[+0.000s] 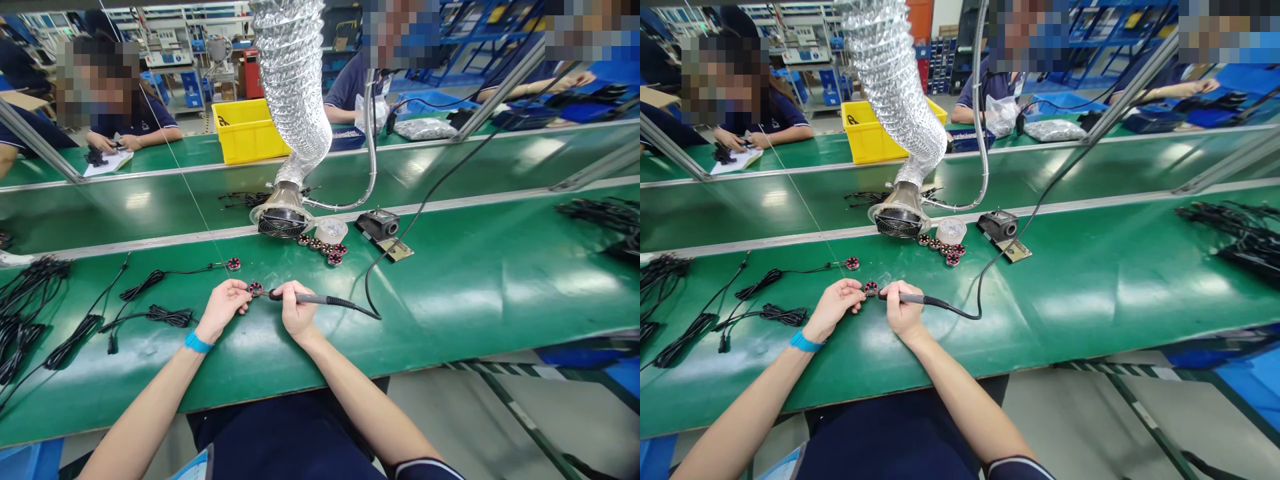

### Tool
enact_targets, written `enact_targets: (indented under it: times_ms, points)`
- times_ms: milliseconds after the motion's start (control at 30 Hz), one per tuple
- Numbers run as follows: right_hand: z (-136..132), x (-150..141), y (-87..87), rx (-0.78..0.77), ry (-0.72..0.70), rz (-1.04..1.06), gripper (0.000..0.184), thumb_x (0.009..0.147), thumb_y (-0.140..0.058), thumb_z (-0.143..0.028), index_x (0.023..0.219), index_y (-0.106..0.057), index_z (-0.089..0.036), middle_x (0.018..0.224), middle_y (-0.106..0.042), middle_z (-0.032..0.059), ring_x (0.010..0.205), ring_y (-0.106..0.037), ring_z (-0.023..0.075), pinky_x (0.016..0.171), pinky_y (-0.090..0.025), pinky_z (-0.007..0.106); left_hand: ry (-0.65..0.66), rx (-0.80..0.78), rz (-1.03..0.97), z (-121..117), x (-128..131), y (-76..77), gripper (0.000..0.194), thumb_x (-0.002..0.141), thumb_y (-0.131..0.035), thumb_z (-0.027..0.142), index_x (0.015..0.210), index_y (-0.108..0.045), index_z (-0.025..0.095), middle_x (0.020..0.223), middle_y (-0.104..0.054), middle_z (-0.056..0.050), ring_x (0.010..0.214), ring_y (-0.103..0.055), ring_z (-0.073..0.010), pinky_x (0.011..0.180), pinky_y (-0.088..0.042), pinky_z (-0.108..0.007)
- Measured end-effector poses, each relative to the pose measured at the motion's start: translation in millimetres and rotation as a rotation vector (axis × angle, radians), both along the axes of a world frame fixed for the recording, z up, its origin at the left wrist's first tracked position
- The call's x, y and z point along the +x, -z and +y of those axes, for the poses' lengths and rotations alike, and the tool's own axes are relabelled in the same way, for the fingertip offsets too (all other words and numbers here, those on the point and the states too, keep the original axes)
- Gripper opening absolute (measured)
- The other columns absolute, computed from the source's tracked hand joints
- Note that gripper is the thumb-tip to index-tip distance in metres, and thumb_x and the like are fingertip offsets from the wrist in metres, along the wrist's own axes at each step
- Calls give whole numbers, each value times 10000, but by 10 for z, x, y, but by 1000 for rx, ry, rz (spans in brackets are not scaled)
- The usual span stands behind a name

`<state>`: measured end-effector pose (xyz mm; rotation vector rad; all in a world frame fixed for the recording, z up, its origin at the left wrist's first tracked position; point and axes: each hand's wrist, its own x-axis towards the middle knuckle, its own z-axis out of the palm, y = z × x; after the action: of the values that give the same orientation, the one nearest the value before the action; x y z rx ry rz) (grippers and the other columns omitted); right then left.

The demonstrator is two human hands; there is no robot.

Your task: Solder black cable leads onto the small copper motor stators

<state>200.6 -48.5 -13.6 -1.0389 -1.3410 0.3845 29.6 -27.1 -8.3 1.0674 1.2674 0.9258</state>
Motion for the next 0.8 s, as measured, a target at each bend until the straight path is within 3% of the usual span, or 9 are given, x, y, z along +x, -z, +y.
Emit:
enact_targets:
  times_ms: [267, 633, 800]
  points:
    - [17, -10, 56, -42, 6, 10, 397, 958, -410, -305, 648, -640, -209, 611, -653, 24, 563, -629, 168, 589, -521, 300, 12, 6, -6, 7, -15, 52, 340, 642, -755, 265, 909, -576, 154, 646, -656, 8, 525, -577, -110, 501, -453, -224]
    - [11, -7, 39, -42, -12, 26, 390, 957, -415, -280, 644, -631, -196, 606, -651, 15, 563, -622, 152, 590, -498, 278, -2, -6, 5, 6, 3, 2, 343, 627, -741, 254, 900, -566, 144, 634, -654, 10, 515, -565, -102, 489, -449, -215]
    - [39, -11, 11, -125, -19, 7, 330, 969, -422, -277, 759, -662, -193, 717, -684, 24, 677, -657, 163, 672, -518, 285, 3, -9, 1, 9, 2, 3, 345, 627, -738, 256, 902, -565, 142, 676, -677, -9, 523, -570, -101, 497, -452, -218]
